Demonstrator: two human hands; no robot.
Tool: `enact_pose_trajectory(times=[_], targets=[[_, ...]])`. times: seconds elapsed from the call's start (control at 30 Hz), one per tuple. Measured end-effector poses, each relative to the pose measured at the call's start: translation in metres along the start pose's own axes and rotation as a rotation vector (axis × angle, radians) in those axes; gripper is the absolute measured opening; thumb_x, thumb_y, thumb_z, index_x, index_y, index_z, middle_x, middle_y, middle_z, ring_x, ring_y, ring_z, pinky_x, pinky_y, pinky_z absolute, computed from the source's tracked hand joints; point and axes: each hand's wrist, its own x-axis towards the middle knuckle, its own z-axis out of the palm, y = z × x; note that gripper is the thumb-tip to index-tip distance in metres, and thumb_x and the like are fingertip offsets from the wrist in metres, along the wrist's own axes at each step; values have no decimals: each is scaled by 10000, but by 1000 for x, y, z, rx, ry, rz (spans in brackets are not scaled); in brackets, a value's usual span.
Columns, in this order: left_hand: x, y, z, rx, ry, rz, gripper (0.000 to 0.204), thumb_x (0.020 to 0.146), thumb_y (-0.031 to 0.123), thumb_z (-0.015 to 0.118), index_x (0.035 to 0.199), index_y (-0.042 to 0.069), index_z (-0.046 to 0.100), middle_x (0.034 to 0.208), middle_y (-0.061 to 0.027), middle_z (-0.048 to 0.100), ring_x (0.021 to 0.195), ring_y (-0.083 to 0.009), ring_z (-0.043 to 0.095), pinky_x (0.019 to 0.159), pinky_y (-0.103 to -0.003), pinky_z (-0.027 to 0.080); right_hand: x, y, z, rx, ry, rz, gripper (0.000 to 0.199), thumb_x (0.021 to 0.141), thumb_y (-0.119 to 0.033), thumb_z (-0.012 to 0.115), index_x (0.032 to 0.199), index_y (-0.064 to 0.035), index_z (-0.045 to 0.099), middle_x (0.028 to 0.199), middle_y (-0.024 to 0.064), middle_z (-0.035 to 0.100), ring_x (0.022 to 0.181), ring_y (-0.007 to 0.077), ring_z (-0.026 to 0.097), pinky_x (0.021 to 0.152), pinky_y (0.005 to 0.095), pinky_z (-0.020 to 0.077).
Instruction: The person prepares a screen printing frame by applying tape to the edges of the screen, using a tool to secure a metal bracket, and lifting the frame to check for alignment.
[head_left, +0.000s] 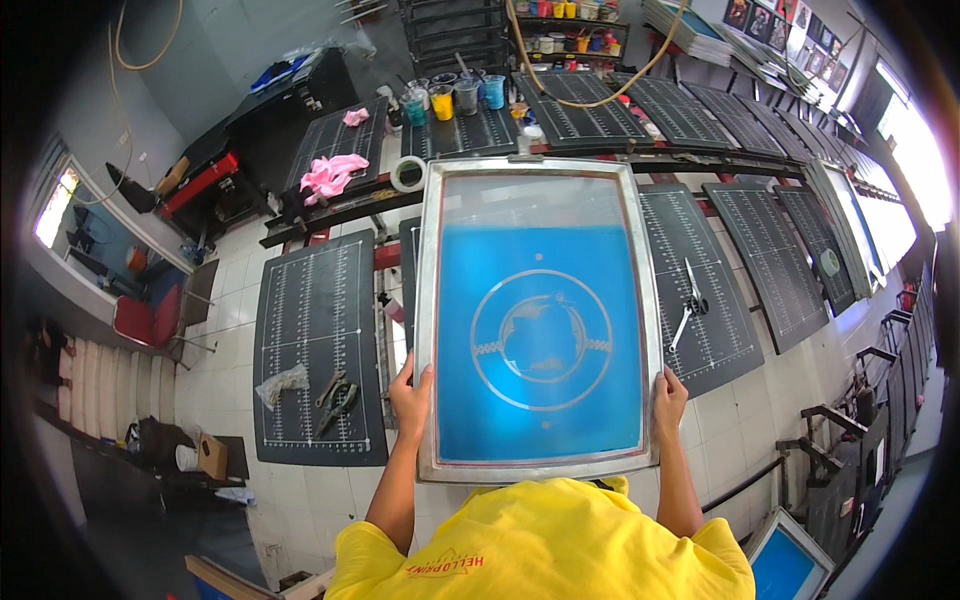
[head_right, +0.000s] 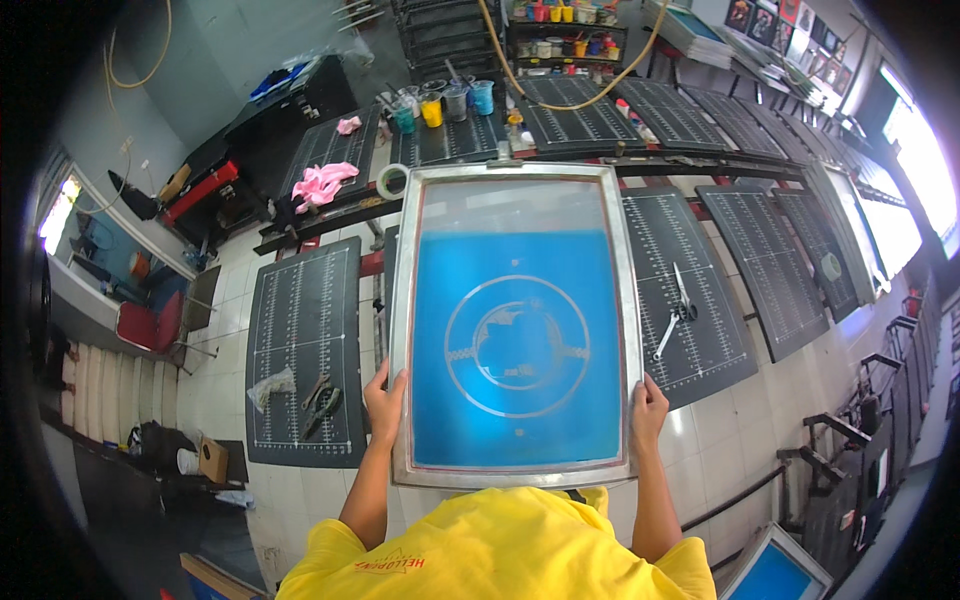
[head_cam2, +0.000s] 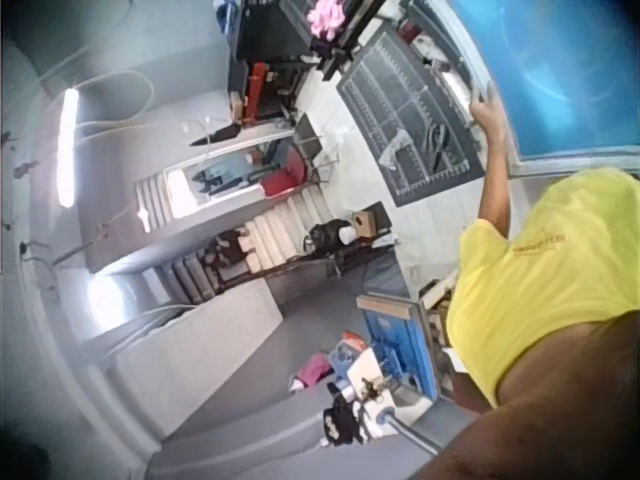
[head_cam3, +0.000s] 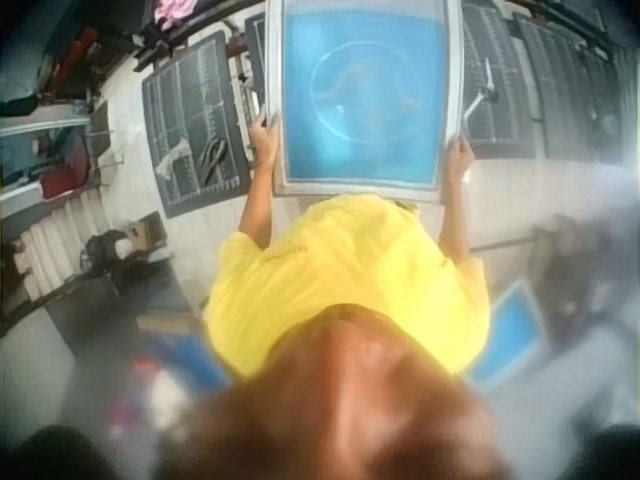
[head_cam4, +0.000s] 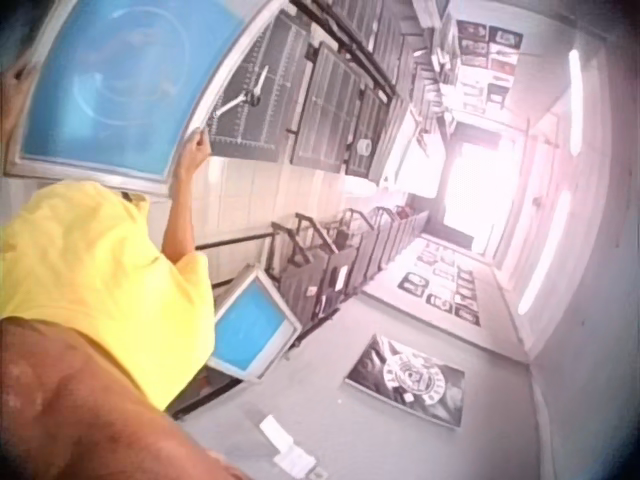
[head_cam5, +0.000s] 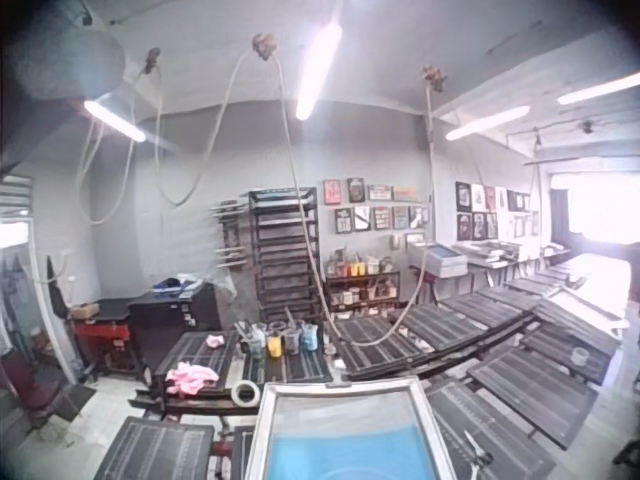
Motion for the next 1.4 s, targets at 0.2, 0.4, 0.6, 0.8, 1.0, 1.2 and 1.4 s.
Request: enact_pose_trajectory(times=[0.2,0.4,0.6,0.8,1.0,1.2,1.4], targets=[[-3,-54,-37,78,82,-74,549,867,181,686,1293,-119,514,1218,-242,623,1112,-240,609,948,-319,451,3,-22,51,-81,-132,95,354,925,-144,578,1205,67,619,809,17,630,700,71,501,633,235,417],[-3,-63,-41,89,98,-125,580,852,206,702,1282,-133,512,1261,-269,590,1190,-287,574,1015,-333,412,10,-13,69,-74,-179,78,358,919,-148,590,1200,72,618,679,-27,525,630,58,445,572,248,390],[8,-93,-46,134,119,-61,578,846,205,712,1268,-140,521,1228,-277,608,1154,-286,601,978,-331,441,15,6,81,-115,-173,18,337,910,-142,595,1184,51,635,664,-8,541,624,70,459,581,268,410],[10,-112,-50,19,68,-84,523,900,174,664,1301,-122,506,1185,-186,641,1050,-187,598,920,-292,446,18,5,87,-123,-182,0,308,917,-132,581,1158,49,644,671,-2,561,617,74,467,569,267,407],[18,-116,-51,-131,-28,-284,498,939,125,591,1344,-128,450,1268,-194,595,1126,-194,579,962,-282,426,32,18,86,-115,-235,20,290,922,-129,569,1145,48,624,737,16,586,658,82,497,592,256,411],[17,-120,-56,-226,-35,-302,464,977,158,551,1367,-77,466,1233,-122,610,1077,-148,565,954,-266,421,49,21,94,-205,-361,48,305,961,-211,531,1090,49,624,779,14,562,752,109,496,696,274,412],[9,-119,-52,-206,-3,-324,420,983,167,534,1334,-62,515,1241,-109,612,1107,-142,559,981,-272,405,51,11,97,-232,-375,74,290,964,-222,526,915,52,606,701,2,482,697,101,426,639,291,371]])
